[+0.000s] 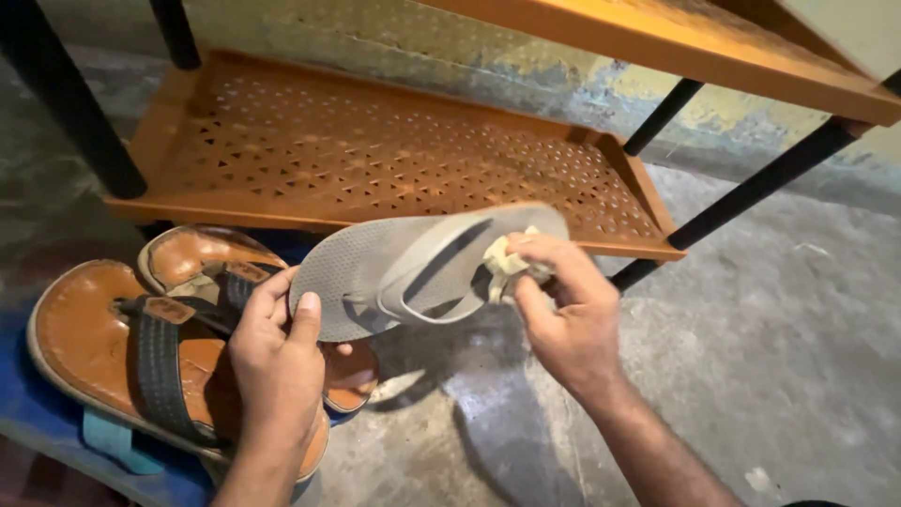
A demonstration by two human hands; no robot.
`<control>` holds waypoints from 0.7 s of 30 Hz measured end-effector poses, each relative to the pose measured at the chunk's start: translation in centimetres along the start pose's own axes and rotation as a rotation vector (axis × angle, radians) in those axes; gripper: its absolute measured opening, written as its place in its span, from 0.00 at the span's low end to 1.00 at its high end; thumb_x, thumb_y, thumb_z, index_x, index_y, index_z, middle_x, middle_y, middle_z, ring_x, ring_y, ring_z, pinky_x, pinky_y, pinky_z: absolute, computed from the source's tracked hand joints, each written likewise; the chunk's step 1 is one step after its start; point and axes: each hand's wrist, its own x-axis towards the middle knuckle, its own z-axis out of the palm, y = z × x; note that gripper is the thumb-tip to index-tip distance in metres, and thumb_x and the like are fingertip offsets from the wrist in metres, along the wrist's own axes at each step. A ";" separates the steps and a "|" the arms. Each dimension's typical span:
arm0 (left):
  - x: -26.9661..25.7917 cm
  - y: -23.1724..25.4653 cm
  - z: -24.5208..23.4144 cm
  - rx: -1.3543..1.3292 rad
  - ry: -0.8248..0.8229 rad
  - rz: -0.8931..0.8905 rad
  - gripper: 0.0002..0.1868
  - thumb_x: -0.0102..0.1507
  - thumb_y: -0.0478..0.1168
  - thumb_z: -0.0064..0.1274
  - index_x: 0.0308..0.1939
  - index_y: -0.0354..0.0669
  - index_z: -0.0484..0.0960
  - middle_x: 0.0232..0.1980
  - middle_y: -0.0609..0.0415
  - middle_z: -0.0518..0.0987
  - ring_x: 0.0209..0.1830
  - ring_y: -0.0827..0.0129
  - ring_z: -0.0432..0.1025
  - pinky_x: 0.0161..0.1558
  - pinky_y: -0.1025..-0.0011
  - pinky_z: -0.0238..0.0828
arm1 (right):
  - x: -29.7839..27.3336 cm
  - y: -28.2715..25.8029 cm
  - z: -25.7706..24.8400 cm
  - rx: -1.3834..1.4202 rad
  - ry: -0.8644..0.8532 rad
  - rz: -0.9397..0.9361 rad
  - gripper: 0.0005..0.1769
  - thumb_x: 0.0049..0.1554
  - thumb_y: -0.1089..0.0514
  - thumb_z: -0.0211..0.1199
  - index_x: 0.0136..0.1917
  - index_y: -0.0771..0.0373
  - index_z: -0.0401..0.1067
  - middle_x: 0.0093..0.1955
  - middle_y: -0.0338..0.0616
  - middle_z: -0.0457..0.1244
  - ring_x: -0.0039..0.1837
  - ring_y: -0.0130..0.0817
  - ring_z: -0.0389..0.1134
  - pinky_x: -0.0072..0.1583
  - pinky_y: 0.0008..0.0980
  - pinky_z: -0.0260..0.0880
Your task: The person wipes a grey flip-flop with a cloth, cleaning the sole and strap areas. They rotate the flip-flop to clean different sides and continue wiping until the end of the clip.
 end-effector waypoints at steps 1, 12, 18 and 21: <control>-0.1 -0.1 0.2 -0.026 0.008 -0.013 0.17 0.69 0.31 0.44 0.62 0.34 0.73 0.50 0.48 0.84 0.33 0.72 0.76 0.29 0.74 0.75 | 0.1 -0.4 -0.4 -0.012 0.028 -0.045 0.15 0.60 0.75 0.58 0.60 0.69 0.71 0.65 0.50 0.65 0.66 0.34 0.69 0.65 0.31 0.74; -1.2 -0.7 1.0 0.114 -0.046 0.290 0.17 0.67 0.32 0.46 0.61 0.34 0.68 0.51 0.47 0.80 0.41 0.70 0.78 0.33 0.73 0.81 | 4.4 -6.0 -0.3 -0.267 -0.215 -0.317 0.25 0.49 0.79 0.59 0.59 0.65 0.71 0.67 0.50 0.63 0.68 0.40 0.69 0.60 0.29 0.74; -1.6 -0.6 1.0 0.235 -0.040 0.294 0.16 0.68 0.33 0.48 0.59 0.35 0.71 0.45 0.48 0.83 0.34 0.70 0.79 0.33 0.74 0.80 | 2.9 -4.0 2.5 -0.424 -0.424 -0.483 0.24 0.46 0.77 0.62 0.54 0.62 0.74 0.63 0.46 0.67 0.68 0.49 0.69 0.67 0.42 0.72; -1.6 -0.5 1.1 0.154 -0.052 0.263 0.17 0.66 0.32 0.47 0.60 0.35 0.71 0.49 0.50 0.82 0.36 0.73 0.78 0.32 0.74 0.80 | 4.2 -1.0 1.4 -0.488 -0.285 -0.428 0.20 0.48 0.72 0.67 0.54 0.61 0.74 0.60 0.46 0.69 0.65 0.46 0.70 0.65 0.41 0.74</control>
